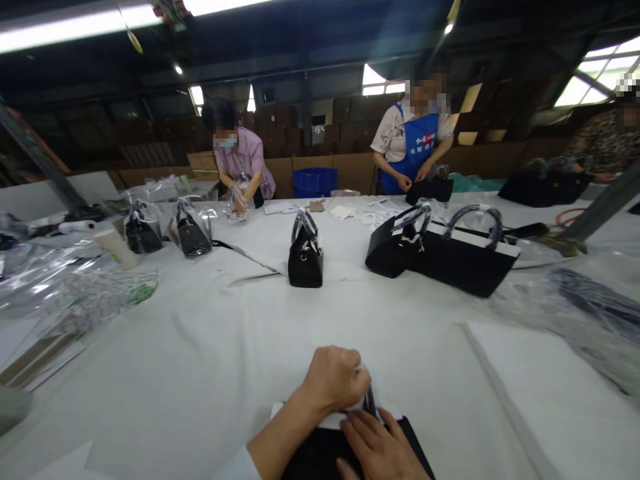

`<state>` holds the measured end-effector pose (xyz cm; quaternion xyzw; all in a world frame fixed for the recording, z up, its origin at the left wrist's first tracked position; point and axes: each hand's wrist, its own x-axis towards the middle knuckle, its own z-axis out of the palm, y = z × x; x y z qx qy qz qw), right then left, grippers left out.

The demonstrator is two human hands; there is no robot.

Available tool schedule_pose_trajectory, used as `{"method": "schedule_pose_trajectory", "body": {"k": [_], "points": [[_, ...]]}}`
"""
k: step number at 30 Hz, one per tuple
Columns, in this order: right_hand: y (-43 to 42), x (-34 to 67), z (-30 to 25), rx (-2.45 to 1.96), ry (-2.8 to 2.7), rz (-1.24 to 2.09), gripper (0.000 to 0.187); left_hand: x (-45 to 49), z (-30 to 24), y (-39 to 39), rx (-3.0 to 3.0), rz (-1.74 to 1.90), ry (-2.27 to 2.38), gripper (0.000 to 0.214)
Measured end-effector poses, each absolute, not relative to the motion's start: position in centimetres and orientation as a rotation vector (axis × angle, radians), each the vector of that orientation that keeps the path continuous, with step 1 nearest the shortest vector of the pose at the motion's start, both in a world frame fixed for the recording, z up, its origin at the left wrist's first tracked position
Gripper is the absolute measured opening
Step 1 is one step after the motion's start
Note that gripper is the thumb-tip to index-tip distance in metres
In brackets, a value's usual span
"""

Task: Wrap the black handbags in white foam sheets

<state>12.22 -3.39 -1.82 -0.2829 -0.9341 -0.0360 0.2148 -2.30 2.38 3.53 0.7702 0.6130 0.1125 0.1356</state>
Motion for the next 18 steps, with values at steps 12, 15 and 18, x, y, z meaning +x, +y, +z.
{"method": "schedule_pose_trajectory", "body": {"k": [12,15,18], "points": [[-5.1,11.7,0.8,-1.089,-2.591,0.51,0.035,-9.4,10.6,-2.6,2.108,0.459,1.444,0.04],[-5.0,12.1,-0.1,-1.013,-2.51,0.397,0.035,-12.3,8.5,-3.1,1.925,0.488,1.394,0.034],[-4.1,13.0,0.4,-0.941,-2.301,0.206,0.042,-12.8,6.8,-4.3,1.707,0.647,1.29,0.019]]}}
